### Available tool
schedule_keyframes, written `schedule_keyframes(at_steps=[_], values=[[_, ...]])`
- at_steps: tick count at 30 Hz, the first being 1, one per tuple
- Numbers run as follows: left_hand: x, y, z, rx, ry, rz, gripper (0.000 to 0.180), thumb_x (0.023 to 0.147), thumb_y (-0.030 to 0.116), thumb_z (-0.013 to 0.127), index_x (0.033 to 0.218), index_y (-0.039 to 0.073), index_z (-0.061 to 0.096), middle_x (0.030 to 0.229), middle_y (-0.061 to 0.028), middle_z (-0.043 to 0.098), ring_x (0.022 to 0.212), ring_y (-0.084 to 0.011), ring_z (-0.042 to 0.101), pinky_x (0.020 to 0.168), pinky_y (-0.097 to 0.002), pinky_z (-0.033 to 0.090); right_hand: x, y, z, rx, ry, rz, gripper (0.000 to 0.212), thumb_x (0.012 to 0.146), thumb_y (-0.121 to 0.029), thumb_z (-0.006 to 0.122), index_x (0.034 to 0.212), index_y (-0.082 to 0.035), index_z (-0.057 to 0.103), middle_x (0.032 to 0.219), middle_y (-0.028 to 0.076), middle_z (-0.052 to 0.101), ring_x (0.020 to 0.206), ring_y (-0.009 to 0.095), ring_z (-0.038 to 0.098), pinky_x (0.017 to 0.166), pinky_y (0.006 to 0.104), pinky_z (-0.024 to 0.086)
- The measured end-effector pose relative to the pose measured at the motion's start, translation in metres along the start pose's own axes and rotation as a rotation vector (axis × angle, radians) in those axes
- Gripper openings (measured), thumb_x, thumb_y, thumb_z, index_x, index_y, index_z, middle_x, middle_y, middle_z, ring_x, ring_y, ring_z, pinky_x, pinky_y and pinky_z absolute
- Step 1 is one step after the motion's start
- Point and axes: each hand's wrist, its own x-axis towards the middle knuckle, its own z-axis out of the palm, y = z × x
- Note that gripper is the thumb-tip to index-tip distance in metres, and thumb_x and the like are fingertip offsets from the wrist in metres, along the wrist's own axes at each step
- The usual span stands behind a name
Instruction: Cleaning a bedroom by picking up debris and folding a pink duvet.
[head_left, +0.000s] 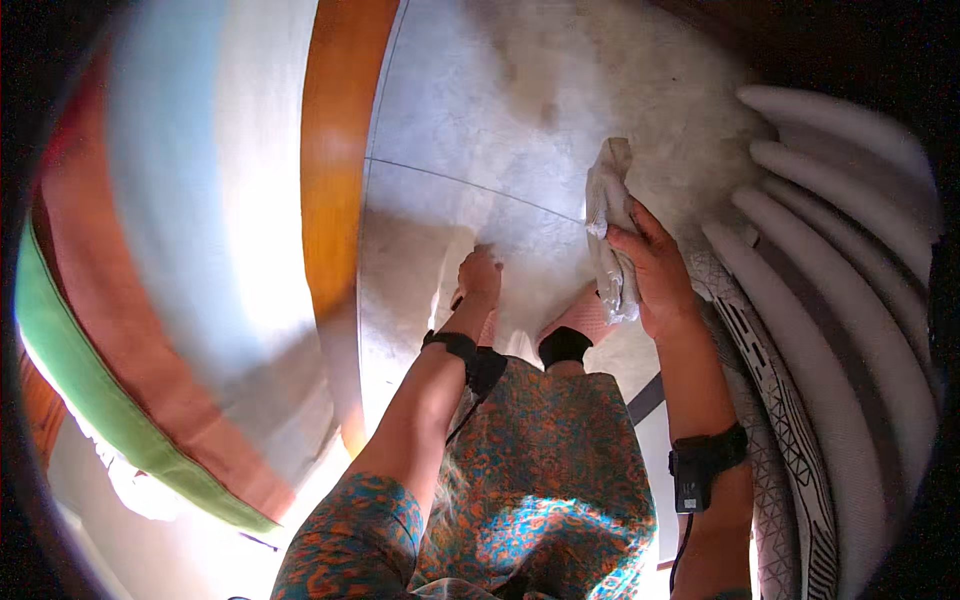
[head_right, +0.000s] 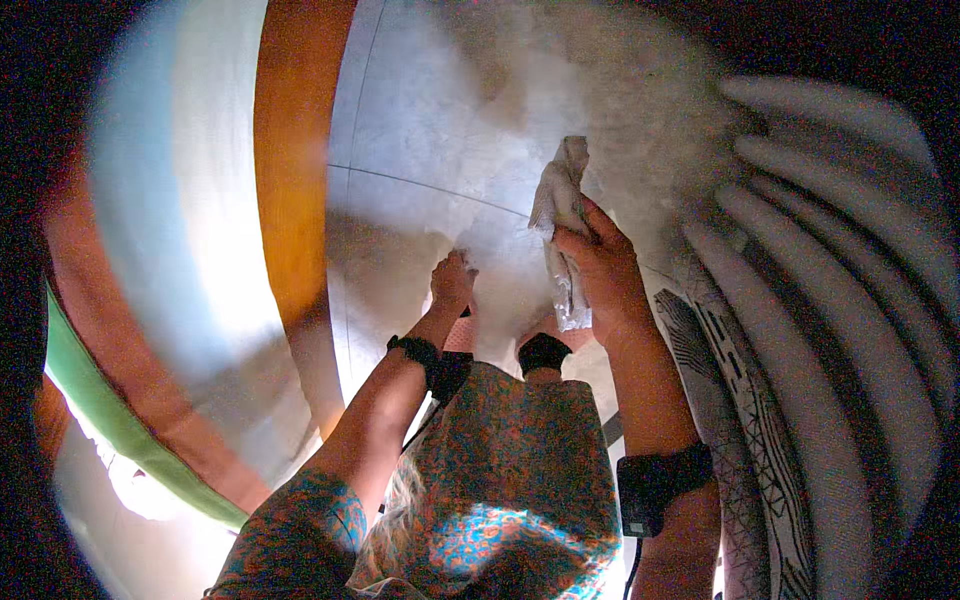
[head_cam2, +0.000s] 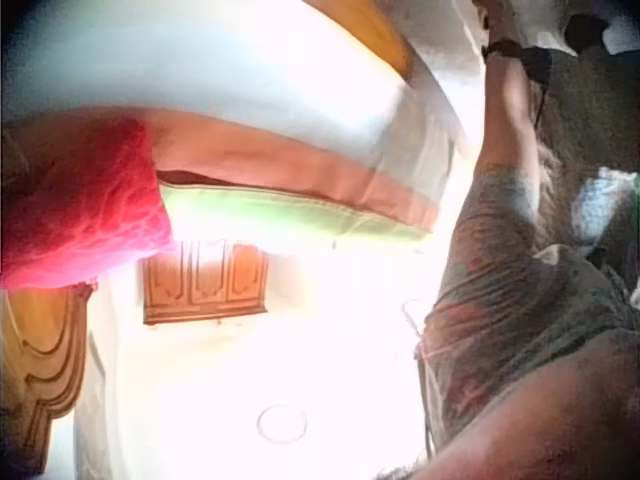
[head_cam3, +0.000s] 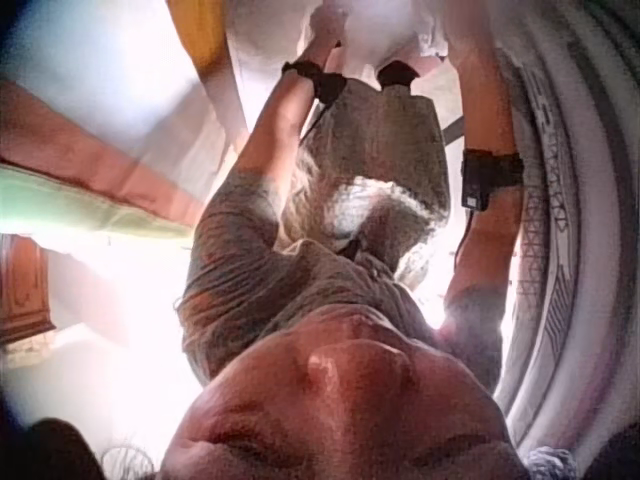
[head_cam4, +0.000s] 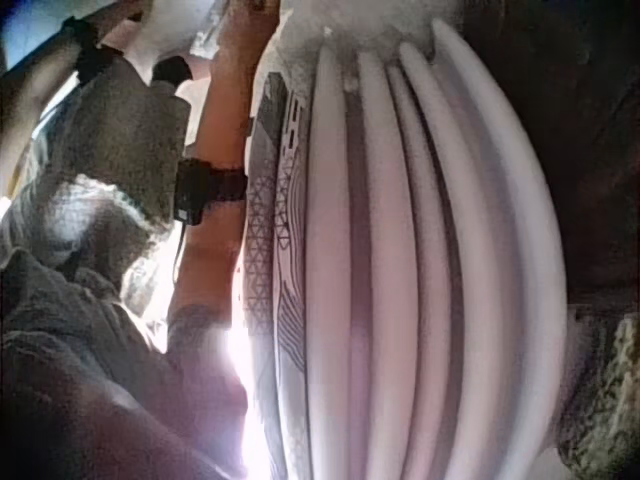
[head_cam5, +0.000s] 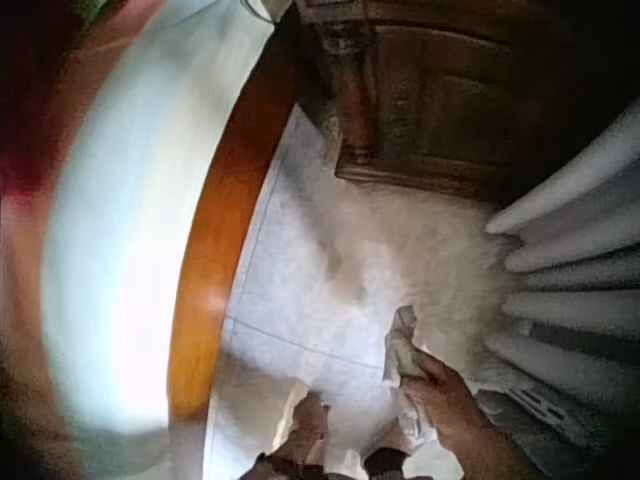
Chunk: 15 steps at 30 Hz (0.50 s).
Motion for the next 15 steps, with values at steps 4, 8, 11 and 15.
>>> schedule_keyframes(at_steps=[4, 8, 11, 15], values=[[0.017, 0.002, -0.009, 0.066, 0.01, -0.002, 0.034, 0.075, 0.02, 0.06, 0.104, 0.005, 0.053, 0.086, -0.0167, 0.062, 0.082, -0.0337, 0.059, 0.075, -0.0435, 0.048, -0.008, -0.004, -0.006, 0.025, -0.031, -0.052, 0.051, 0.074, -0.013, 0.056, 0.123, -0.003, 0.047, 0.105, 0.006, 0.056, 0.091, 0.015, 0.053, 0.082, 0.0261, 0.04], [0.0, 0.022, -0.049, 0.012, 0.057, 0.169, 0.024, 0.075, 0.016, 0.057, 0.095, 0.002, 0.054, 0.083, -0.0232, 0.06, 0.08, -0.0395, 0.058, 0.07, -0.0456, 0.047, -0.039, -0.027, -0.004, -0.018, 0.047, -0.062, 0.051, 0.074, -0.013, 0.055, 0.124, -0.003, 0.046, 0.107, 0.008, 0.056, 0.095, 0.017, 0.052, 0.085, 0.0274, 0.04], [-0.022, 0.042, -0.099, -0.166, 0.11, 0.128, 0.016, 0.074, 0.014, 0.056, 0.086, 0.004, 0.052, 0.077, -0.02, 0.061, 0.075, -0.0377, 0.059, 0.069, -0.0446, 0.047, -0.075, -0.049, 0.011, 0.062, 0.065, -0.025, 0.053, 0.075, -0.013, 0.054, 0.126, -0.003, 0.043, 0.114, 0.01, 0.053, 0.101, 0.019, 0.051, 0.088, 0.0288, 0.038], [-0.072, 0.066, -0.18, -0.416, 0.028, 0.065, 0.014, 0.074, 0.013, 0.056, 0.086, 0.007, 0.051, 0.074, -0.0164, 0.062, 0.073, -0.0342, 0.061, 0.067, -0.0416, 0.048, -0.134, -0.073, 0.05, 0.009, 0.113, -0.037, 0.054, 0.075, -0.011, 0.053, 0.127, -0.002, 0.042, 0.116, 0.009, 0.052, 0.102, 0.018, 0.05, 0.089, 0.0286, 0.038]])
